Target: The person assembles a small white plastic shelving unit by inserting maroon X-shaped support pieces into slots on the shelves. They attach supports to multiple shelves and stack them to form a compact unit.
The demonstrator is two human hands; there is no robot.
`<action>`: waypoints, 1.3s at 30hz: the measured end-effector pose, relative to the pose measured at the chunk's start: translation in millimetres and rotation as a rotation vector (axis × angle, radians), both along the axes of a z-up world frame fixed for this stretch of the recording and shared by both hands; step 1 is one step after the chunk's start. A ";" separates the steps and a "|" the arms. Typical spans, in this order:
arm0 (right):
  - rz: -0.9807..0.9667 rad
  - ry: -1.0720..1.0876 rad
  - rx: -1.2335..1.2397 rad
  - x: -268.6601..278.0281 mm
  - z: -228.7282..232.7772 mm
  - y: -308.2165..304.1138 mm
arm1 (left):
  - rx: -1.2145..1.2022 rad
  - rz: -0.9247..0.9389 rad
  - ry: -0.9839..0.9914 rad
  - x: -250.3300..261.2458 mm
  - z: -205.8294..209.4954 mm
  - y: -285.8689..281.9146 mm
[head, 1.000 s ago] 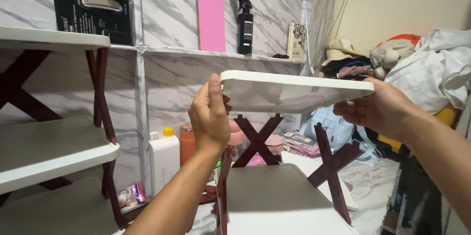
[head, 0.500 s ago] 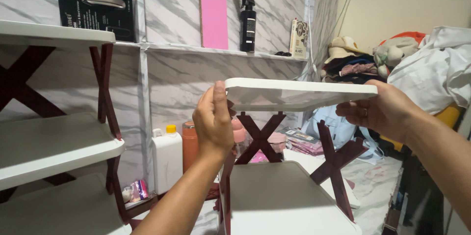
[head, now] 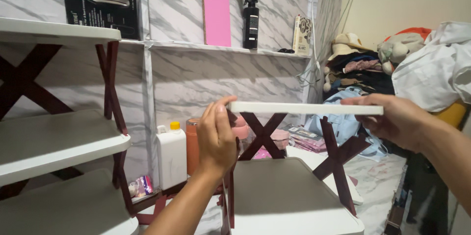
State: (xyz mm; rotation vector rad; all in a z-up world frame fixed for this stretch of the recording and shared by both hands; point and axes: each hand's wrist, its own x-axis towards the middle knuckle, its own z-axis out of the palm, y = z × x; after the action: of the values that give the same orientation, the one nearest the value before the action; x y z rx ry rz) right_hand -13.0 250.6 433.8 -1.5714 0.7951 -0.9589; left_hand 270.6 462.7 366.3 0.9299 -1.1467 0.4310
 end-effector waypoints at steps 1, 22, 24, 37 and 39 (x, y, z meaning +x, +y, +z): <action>-0.022 0.017 0.009 0.4 -2.3 3.2 | 0.016 0.002 -0.019 1.9 -4.1 2.3; -0.170 0.130 -0.035 1.3 -37.8 17.3 | 0.054 0.114 -0.108 0.3 -45.2 13.1; -0.173 0.114 -0.017 0.0 -41.2 12.5 | 0.033 0.119 -0.127 -0.1 -48.8 12.0; 0.003 0.121 0.041 -15.5 -105.0 -15.6 | -0.290 0.475 -0.639 -84.6 -53.2 20.6; 0.082 0.139 0.019 -15.6 -111.5 -12.6 | -0.342 0.478 -0.724 -109.8 -50.3 10.2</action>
State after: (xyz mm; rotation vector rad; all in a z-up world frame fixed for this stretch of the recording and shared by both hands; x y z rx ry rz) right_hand -28.6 238.1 322.3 -1.6550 0.8263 -0.7876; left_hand 160.8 472.9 316.0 0.7519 -1.4235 1.3921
